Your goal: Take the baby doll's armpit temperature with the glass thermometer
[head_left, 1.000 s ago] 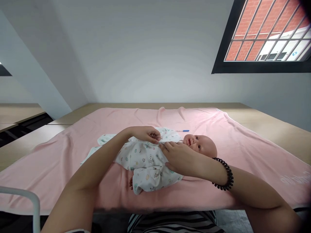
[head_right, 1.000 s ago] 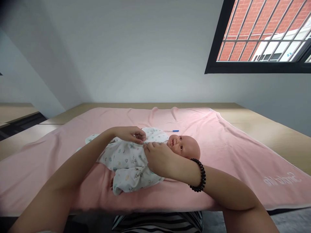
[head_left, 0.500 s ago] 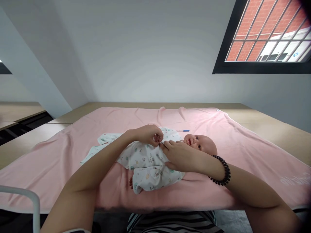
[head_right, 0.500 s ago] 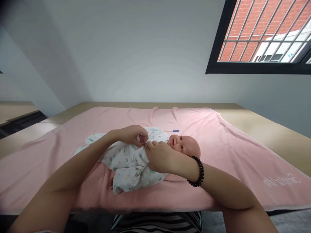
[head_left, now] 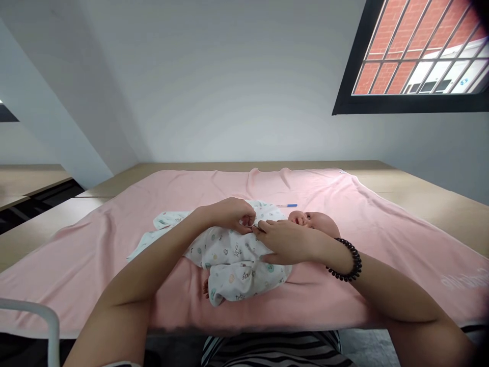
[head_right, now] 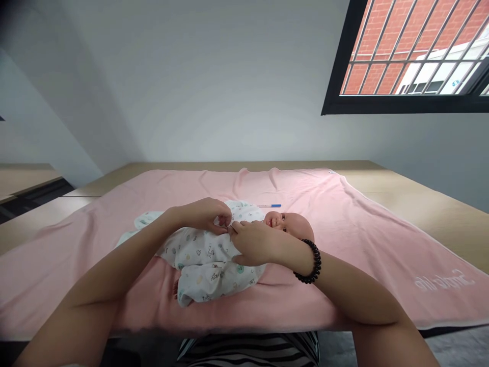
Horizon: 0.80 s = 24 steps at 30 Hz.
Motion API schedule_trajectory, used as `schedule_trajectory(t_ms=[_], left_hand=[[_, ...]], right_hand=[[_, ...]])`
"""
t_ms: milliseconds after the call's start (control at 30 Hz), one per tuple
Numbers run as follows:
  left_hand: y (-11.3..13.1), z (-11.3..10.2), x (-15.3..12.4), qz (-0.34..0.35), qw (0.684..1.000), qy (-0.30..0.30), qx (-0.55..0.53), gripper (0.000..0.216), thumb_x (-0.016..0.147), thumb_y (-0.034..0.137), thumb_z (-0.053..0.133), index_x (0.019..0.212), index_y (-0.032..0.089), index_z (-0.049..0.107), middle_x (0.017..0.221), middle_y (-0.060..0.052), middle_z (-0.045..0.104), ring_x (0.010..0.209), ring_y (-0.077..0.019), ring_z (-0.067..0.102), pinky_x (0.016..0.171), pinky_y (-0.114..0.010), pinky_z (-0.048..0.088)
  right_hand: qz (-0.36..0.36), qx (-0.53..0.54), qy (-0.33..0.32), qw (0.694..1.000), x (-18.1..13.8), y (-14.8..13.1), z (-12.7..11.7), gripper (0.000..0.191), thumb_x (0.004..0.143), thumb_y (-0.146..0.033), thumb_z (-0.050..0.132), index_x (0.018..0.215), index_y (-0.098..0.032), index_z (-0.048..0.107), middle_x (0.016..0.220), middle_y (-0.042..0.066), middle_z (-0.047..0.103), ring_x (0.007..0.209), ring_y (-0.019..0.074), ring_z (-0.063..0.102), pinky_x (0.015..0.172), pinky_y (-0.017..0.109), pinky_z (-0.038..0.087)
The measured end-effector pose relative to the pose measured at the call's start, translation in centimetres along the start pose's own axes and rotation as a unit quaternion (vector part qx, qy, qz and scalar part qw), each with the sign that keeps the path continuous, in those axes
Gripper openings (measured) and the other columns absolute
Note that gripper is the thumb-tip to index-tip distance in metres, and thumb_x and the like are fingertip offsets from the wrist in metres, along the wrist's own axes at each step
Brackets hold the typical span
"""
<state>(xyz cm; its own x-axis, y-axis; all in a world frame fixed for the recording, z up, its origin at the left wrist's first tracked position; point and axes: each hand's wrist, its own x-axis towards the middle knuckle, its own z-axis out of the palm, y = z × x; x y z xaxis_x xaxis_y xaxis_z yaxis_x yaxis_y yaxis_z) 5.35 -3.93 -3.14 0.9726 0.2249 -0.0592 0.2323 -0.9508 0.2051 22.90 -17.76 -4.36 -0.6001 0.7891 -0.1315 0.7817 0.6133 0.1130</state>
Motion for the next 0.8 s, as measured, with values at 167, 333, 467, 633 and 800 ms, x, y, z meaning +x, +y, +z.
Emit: schedule_trajectory(t_ms=[167, 333, 467, 633, 800], left_hand=[[0.8, 0.5, 0.2, 0.001, 0.998, 0.006, 0.065, 0.006, 0.079, 0.018, 0.063, 0.074, 0.019, 0.06, 0.076, 0.002, 0.065, 0.068, -0.0119, 0.053, 0.062, -0.026, 0.033], [1.3, 0.9, 0.2, 0.022, 0.983, 0.039, 0.178, 0.015, 0.079, 0.017, 0.06, 0.067, 0.017, 0.052, 0.07, -0.001, 0.062, 0.061, -0.0126, 0.045, 0.056, -0.029, 0.026], [1.3, 1.0, 0.3, 0.05, 0.97, 0.054, 0.232, 0.023, 0.082, 0.016, 0.057, 0.061, 0.016, 0.048, 0.065, -0.002, 0.058, 0.06, -0.0136, 0.045, 0.053, -0.03, 0.022], [1.5, 0.7, 0.1, 0.056, 0.963, 0.054, 0.258, 0.022, 0.082, 0.013, 0.054, 0.062, 0.016, 0.048, 0.064, -0.001, 0.057, 0.059, -0.0132, 0.045, 0.05, -0.029, 0.02], [1.6, 0.7, 0.1, 0.055, 0.959, 0.047, 0.276, 0.015, 0.081, 0.012, 0.054, 0.067, 0.016, 0.051, 0.068, -0.001, 0.057, 0.059, -0.0131, 0.044, 0.049, -0.03, 0.02]], right_hand=[[-0.005, 0.023, 0.013, 1.0, -1.0, 0.4, -0.1, 0.048, 0.094, -0.039, 0.063, 0.13, -0.008, 0.058, 0.114, 0.012, 0.062, 0.094, 0.0243, 0.062, 0.068, 0.034, 0.049], [0.013, 0.008, -0.003, 1.0, -1.4, -0.5, -0.5, 0.046, 0.094, -0.036, 0.061, 0.127, -0.005, 0.059, 0.116, 0.016, 0.061, 0.098, 0.0272, 0.061, 0.072, 0.037, 0.051], [0.021, -0.004, -0.014, 1.0, -1.4, -0.9, -0.7, 0.044, 0.094, -0.034, 0.062, 0.126, -0.004, 0.06, 0.12, 0.018, 0.06, 0.103, 0.0287, 0.061, 0.075, 0.038, 0.052], [0.018, 0.013, -0.01, 1.0, -1.3, -0.6, -0.7, 0.046, 0.093, -0.036, 0.062, 0.126, -0.004, 0.06, 0.125, 0.019, 0.058, 0.104, 0.0309, 0.061, 0.072, 0.039, 0.052], [0.025, 0.022, -0.005, 0.999, -1.2, -0.5, -0.5, 0.045, 0.091, -0.036, 0.065, 0.123, -0.005, 0.061, 0.126, 0.02, 0.058, 0.104, 0.0313, 0.061, 0.077, 0.041, 0.052]])
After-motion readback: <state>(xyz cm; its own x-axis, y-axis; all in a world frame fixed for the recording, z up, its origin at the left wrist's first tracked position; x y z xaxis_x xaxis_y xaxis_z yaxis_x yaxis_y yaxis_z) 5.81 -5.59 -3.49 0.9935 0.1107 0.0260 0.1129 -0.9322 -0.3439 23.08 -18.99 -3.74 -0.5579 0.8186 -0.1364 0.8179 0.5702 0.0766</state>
